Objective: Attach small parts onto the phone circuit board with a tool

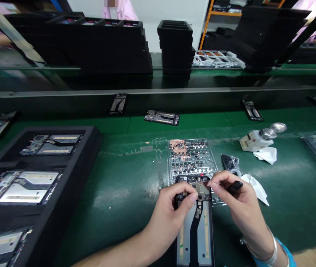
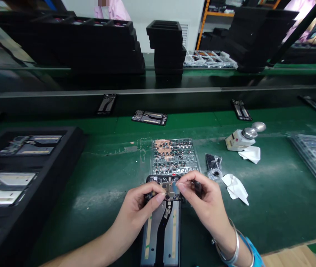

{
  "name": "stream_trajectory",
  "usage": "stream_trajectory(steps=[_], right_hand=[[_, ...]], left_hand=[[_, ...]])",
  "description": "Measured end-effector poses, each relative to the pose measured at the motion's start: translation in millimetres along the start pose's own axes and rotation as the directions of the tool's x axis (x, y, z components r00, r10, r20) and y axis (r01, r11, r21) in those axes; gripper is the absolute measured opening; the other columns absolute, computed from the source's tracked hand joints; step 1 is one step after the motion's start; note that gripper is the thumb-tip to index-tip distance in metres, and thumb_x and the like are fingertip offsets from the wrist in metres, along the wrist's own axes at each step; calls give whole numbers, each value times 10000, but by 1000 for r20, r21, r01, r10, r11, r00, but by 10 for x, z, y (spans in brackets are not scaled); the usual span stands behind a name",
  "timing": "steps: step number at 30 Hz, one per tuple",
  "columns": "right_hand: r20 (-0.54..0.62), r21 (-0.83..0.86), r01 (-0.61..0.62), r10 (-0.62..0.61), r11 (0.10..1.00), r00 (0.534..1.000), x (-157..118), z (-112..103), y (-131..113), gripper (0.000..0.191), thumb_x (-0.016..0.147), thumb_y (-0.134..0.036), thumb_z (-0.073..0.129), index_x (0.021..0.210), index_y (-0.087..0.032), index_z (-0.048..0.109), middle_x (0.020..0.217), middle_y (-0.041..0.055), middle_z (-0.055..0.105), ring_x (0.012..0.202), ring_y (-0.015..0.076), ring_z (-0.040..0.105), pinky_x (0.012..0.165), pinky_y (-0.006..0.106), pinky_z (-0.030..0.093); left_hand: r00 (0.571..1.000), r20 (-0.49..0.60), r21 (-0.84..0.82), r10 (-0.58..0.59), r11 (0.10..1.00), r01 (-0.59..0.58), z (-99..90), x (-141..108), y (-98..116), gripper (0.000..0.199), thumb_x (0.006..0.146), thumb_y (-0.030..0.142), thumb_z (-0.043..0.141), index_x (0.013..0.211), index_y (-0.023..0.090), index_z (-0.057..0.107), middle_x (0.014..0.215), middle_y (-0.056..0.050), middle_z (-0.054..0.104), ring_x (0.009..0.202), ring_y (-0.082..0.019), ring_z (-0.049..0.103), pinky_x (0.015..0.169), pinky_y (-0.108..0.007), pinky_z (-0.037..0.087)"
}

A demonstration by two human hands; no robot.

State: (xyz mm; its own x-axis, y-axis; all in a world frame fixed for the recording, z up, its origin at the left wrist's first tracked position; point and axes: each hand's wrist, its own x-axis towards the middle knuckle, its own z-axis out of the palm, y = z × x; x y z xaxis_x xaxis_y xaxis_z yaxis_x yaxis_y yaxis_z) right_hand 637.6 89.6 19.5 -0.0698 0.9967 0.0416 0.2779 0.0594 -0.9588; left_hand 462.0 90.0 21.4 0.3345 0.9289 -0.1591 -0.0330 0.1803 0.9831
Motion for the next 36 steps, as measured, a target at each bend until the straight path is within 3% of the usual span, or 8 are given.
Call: stream_trajectory(steps=[5, 8, 12, 36], right_hand=[[-37, 5, -7, 8, 1000, 999, 4, 13, -1, 42, 830, -277, 579, 831, -237, 591, 662, -33, 517, 587, 113, 452, 530, 222, 349], [-16, -42, -47, 47, 998, 999, 35, 23, 9, 131, 823, -301, 584, 941, -245, 575, 628, -48, 451, 553, 108, 411, 509, 221, 328], [70, -107, -79, 87, 991, 994, 47, 22, 51, 107, 828, -327, 568, 867, -228, 580, 646, -41, 453, 572, 112, 403, 521, 225, 320], [111, 81, -160, 150, 984, 982, 43, 58, 73, 115, 842, -345, 564, 875, -236, 555, 628, -64, 394, 553, 88, 369, 500, 197, 297]], left_hand=[[1000, 3, 2, 7, 1000, -7, -3, -17, -20, 210, 841, 286, 519, 690, 147, 561, 653, 14, 505, 645, -106, 442, 626, -206, 337], [1000, 3, -2, 7, 1000, -7, -2, -32, -18, 211, 839, 287, 521, 689, 145, 566, 655, 11, 512, 646, -107, 448, 626, -206, 341], [1000, 5, -7, 13, 1000, -13, 5, -42, -5, 200, 833, 280, 526, 695, 144, 576, 655, 11, 522, 644, -106, 450, 630, -204, 344], [1000, 9, -15, 8, 1000, -8, 4, -58, -10, 201, 835, 270, 516, 688, 145, 576, 649, 12, 514, 642, -106, 449, 629, -200, 347]])
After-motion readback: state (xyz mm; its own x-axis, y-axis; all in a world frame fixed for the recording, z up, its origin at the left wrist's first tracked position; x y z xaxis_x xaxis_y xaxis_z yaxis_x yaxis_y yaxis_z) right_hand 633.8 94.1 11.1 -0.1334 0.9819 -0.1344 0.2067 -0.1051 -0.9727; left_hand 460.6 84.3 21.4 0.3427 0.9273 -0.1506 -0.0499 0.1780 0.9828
